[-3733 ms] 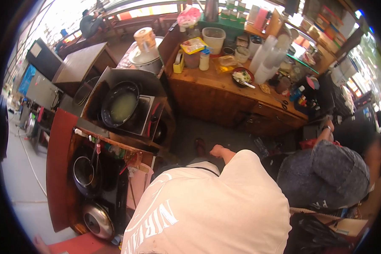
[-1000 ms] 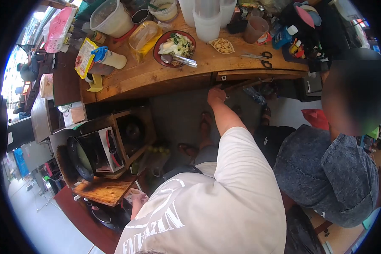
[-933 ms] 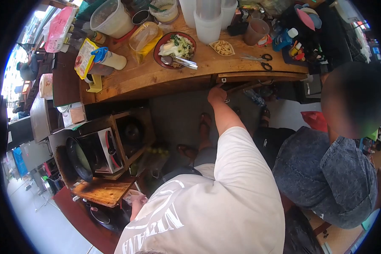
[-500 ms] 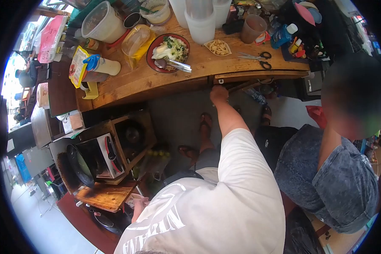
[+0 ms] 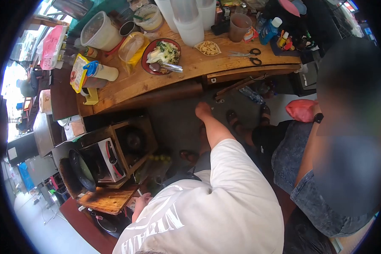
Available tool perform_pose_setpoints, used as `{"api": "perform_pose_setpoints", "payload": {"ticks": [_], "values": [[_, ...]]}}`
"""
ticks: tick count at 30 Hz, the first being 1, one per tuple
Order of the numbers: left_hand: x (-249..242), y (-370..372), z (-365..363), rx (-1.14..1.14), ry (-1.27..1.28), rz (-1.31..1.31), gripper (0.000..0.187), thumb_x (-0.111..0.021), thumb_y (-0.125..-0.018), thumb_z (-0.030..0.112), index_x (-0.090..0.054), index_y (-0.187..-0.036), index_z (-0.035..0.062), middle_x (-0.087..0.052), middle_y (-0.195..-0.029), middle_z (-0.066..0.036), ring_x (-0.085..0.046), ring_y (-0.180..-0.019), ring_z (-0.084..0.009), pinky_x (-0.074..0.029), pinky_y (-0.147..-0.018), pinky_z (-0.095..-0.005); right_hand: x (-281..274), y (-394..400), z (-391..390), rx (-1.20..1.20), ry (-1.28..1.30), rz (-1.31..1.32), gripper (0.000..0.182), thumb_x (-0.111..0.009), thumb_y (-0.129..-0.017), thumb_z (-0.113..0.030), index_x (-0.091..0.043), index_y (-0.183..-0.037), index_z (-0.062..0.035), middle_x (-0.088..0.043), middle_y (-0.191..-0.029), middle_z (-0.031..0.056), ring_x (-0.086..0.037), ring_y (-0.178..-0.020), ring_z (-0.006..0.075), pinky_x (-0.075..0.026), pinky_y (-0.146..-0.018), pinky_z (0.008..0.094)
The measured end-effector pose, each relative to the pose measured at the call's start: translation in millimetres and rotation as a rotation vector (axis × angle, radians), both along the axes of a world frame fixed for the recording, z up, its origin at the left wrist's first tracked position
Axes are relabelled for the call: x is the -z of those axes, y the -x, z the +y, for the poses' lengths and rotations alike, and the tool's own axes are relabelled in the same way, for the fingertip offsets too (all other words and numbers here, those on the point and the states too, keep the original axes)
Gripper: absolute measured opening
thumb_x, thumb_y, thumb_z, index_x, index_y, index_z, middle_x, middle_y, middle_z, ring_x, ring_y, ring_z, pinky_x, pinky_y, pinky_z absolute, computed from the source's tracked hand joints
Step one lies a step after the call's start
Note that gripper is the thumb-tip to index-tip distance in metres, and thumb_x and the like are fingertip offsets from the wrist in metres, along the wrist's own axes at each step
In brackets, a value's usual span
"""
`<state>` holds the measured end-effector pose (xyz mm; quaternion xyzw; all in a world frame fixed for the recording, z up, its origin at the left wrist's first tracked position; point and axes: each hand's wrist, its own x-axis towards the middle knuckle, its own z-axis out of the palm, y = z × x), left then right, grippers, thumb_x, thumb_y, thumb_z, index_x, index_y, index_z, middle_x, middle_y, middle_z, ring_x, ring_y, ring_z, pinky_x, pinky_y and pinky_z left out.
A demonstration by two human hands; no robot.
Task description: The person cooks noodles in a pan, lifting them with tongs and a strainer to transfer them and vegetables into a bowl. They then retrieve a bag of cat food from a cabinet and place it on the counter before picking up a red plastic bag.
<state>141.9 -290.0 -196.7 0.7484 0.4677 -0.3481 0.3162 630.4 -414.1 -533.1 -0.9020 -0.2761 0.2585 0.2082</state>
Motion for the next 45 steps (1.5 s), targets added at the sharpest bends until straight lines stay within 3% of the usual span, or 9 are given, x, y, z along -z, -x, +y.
{"api": "perform_pose_setpoints", "payload": {"ticks": [4, 8, 10, 15, 21, 24, 26, 31, 45], "values": [[-13.1, -1.5, 1.0, -0.033, 0.012, -0.017, 0.041, -0.065, -0.085, 0.030, -0.065, -0.119, 0.0079, -0.072, -0.098, -0.013, -0.069, -0.089, -0.0270, -0.053, -0.078, -0.0364, -24.2, 95.4, -39.9, 0.043, 0.094, 0.181, 0.030, -0.048, -0.088, -0.022, -0.071, -0.084, -0.0025, -0.068, -0.089, 0.0217, -0.064, -0.087, 0.0415, -0.051, -0.079, 0.0488], [-11.0, 10.6, 6.4, 0.027, 0.023, -0.128, 0.041, -0.067, -0.084, 0.026, -0.064, -0.118, 0.0039, -0.070, -0.099, -0.018, -0.068, -0.089, -0.0335, -0.054, -0.077, -0.0400, -44.7, 163.3, -75.5, 0.051, 0.301, 0.849, 0.050, -0.067, -0.079, -0.049, -0.070, -0.101, -0.0037, -0.069, -0.098, 0.0172, -0.067, -0.093, 0.0294, -0.054, -0.079, 0.0421], [-7.1, 9.8, 13.6, 0.070, 0.004, -0.170, 0.040, -0.068, -0.083, 0.024, -0.064, -0.116, 0.0020, -0.070, -0.098, -0.020, -0.068, -0.089, -0.0352, -0.054, -0.078, -0.0416, -59.4, 182.8, -79.9, 0.145, 0.022, 1.124, 0.074, -0.070, -0.075, -0.061, -0.059, -0.124, -0.0066, -0.064, -0.108, 0.0151, -0.062, -0.095, 0.0258, -0.051, -0.082, 0.0382], [-12.7, -66.4, 21.5, 0.291, -0.030, -0.496, 0.052, -0.066, -0.082, 0.017, -0.053, -0.132, 0.0096, -0.068, -0.093, -0.020, -0.065, -0.084, -0.0388, -0.053, -0.074, -0.0442, -35.4, 222.1, -110.2, -0.311, 0.202, 0.796, 0.070, -0.075, -0.077, -0.042, -0.053, -0.134, -0.0085, -0.063, -0.119, 0.0131, -0.062, -0.103, 0.0255, -0.051, -0.086, 0.0390], [28.3, -161.2, 3.8, 0.680, -0.191, -0.640, 0.066, -0.062, -0.080, 0.011, -0.043, -0.143, 0.0163, -0.067, -0.083, -0.017, -0.067, -0.075, -0.0338, -0.053, -0.065, -0.0449, -72.1, 193.2, -100.4, 0.592, -0.184, 0.006, 0.069, -0.074, -0.077, -0.028, -0.047, -0.133, 0.0011, -0.063, -0.118, 0.0176, -0.062, -0.104, 0.0285, -0.048, -0.091, 0.0382], [56.8, -168.3, -0.1, 0.747, -0.257, -0.527, 0.050, -0.060, -0.079, 0.010, -0.055, -0.129, 0.0100, -0.067, -0.079, -0.013, -0.068, -0.072, -0.0306, -0.053, -0.063, -0.0434, -135.3, 150.2, -67.2, 1.154, -0.401, 0.094, 0.095, -0.084, -0.069, -0.038, -0.036, -0.134, 0.0110, -0.050, -0.129, 0.0232, -0.054, -0.114, 0.0316, -0.043, -0.098, 0.0380], [76.6, -161.0, -2.9, 0.721, -0.325, -0.554, 0.039, -0.059, -0.077, 0.009, -0.061, -0.115, 0.0108, -0.068, -0.081, -0.013, -0.068, -0.072, -0.0304, -0.052, -0.062, -0.0434, -114.9, 125.2, -58.9, 0.987, -0.408, 0.419, 0.106, -0.087, -0.065, -0.041, -0.030, -0.138, 0.0107, -0.047, -0.135, 0.0236, -0.049, -0.122, 0.0327, -0.039, -0.104, 0.0379], [72.2, -136.0, -13.0, 0.584, -0.451, -0.600, 0.014, -0.058, -0.079, 0.015, -0.064, -0.090, 0.0085, -0.068, -0.078, -0.009, -0.067, -0.077, -0.0264, -0.050, -0.063, -0.0397, -86.6, 98.0, -1.6, 1.005, -0.370, 0.385, 0.113, -0.090, -0.060, -0.030, -0.024, -0.146, 0.0024, -0.044, -0.140, 0.0205, -0.050, -0.122, 0.0304, -0.044, -0.095, 0.0412], [73.3, -36.3, 7.0, 0.271, -0.444, -0.608, 0.035, -0.061, -0.072, 0.009, -0.069, -0.106, 0.0128, -0.066, -0.083, -0.010, -0.062, -0.079, -0.0284, -0.050, -0.068, -0.0408, -45.0, 91.3, 57.5, 0.221, 0.276, 0.406, 0.080, -0.076, -0.073, -0.035, -0.046, -0.137, 0.0036, -0.046, -0.141, 0.0229, -0.045, -0.131, 0.0346, -0.040, -0.105, 0.0376]]}}
